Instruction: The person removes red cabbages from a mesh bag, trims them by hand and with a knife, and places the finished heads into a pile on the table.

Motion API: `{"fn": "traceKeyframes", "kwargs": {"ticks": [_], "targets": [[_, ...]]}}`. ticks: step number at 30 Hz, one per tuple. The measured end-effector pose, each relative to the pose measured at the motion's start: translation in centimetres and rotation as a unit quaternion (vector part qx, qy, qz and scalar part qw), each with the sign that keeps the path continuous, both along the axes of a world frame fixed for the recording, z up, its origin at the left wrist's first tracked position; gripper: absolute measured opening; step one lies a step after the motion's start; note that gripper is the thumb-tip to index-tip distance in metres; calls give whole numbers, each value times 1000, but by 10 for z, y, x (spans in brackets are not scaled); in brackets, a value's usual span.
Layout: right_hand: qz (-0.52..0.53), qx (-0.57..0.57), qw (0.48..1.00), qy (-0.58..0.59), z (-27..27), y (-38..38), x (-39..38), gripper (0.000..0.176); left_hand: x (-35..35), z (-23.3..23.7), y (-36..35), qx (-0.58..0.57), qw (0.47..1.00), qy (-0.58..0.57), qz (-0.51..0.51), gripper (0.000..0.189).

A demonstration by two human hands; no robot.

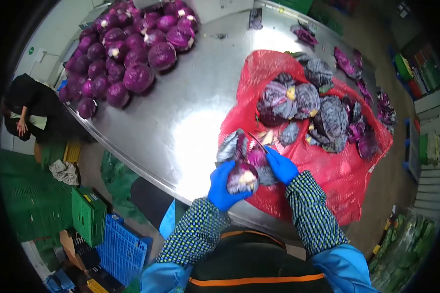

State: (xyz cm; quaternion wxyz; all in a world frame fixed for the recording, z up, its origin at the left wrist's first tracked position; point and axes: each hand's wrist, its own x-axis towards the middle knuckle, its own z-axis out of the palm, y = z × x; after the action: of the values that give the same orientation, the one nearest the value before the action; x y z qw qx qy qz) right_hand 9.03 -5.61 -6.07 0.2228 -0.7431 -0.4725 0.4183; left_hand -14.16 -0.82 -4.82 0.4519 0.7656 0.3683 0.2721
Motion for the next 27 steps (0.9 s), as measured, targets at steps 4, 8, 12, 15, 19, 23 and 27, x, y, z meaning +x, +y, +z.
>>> {"fn": "traceKeyframes", "kwargs": {"ticks": [4, 8, 12, 15, 19, 23, 27], "targets": [[-72, -24, 991, 107, 5, -6, -6, 47, -12, 8, -30, 100, 993, 48, 36, 101], [-194, 46, 939, 282, 43, -54, -70, 41, -19, 61, -2, 136, 952, 213, -174, 98], [-332, 32, 906, 259, 30, -93, -75, 40, -11, 19, -13, -26, 975, 149, -164, 95], [-232, 92, 955, 163, 35, -112, -95, 41, -12, 17, -23, -151, 985, 77, 3, 90], [-119, 62, 989, 58, 31, -86, -98, 44, -9, 9, -37, -133, 985, 83, 64, 86], [-230, -47, 942, 242, -27, -86, -55, 50, -8, -2, -47, -82, 994, 52, 58, 90], [-293, -32, 901, 319, 3, -77, -78, 40, -23, -2, -42, -206, 977, -44, 31, 71]]}}
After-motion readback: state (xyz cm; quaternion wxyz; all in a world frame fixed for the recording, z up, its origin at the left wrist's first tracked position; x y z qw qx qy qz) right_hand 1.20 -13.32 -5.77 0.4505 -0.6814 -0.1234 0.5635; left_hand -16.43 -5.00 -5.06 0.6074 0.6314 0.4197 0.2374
